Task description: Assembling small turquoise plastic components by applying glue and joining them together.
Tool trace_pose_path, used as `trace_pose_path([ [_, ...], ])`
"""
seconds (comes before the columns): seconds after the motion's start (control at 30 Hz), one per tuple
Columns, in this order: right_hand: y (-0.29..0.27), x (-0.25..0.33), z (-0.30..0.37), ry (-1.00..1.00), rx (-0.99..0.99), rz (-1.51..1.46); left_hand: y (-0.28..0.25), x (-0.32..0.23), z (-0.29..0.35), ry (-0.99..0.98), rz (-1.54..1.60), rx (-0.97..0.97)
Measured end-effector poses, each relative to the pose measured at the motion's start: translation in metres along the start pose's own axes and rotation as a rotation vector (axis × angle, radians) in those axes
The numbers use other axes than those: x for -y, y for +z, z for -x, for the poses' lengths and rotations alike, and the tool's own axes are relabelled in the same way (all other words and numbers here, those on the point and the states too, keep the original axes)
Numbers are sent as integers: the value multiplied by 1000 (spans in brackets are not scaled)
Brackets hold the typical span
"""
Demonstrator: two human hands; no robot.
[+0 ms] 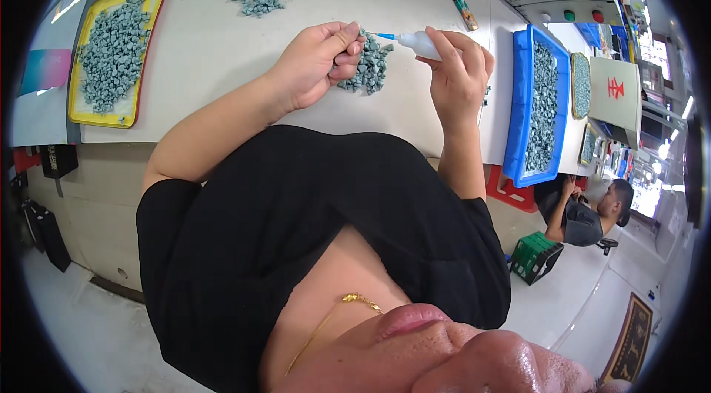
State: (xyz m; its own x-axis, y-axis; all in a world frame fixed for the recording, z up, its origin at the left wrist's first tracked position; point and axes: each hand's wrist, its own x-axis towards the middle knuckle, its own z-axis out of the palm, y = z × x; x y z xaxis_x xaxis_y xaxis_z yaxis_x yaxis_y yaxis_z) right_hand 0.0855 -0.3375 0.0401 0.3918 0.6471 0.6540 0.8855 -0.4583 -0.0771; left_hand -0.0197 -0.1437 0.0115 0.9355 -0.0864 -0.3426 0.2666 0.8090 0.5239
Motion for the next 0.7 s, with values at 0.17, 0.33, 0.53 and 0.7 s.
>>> trace_pose_path([
  [0.17, -1, -1, -1, -27, -24, 53, 1, 1, 1, 24, -53, 1],
  [0.33, -5, -1, -3, -63, -23, 116, 1, 2, 1, 28, -74, 1],
  [0.53, -11, -2, -8, -139, -37, 154, 2, 2, 1, 28, -111, -20],
  [0.7, -12, -3, -10, -140, -21, 131, 3, 1, 2, 17, -128, -23],
])
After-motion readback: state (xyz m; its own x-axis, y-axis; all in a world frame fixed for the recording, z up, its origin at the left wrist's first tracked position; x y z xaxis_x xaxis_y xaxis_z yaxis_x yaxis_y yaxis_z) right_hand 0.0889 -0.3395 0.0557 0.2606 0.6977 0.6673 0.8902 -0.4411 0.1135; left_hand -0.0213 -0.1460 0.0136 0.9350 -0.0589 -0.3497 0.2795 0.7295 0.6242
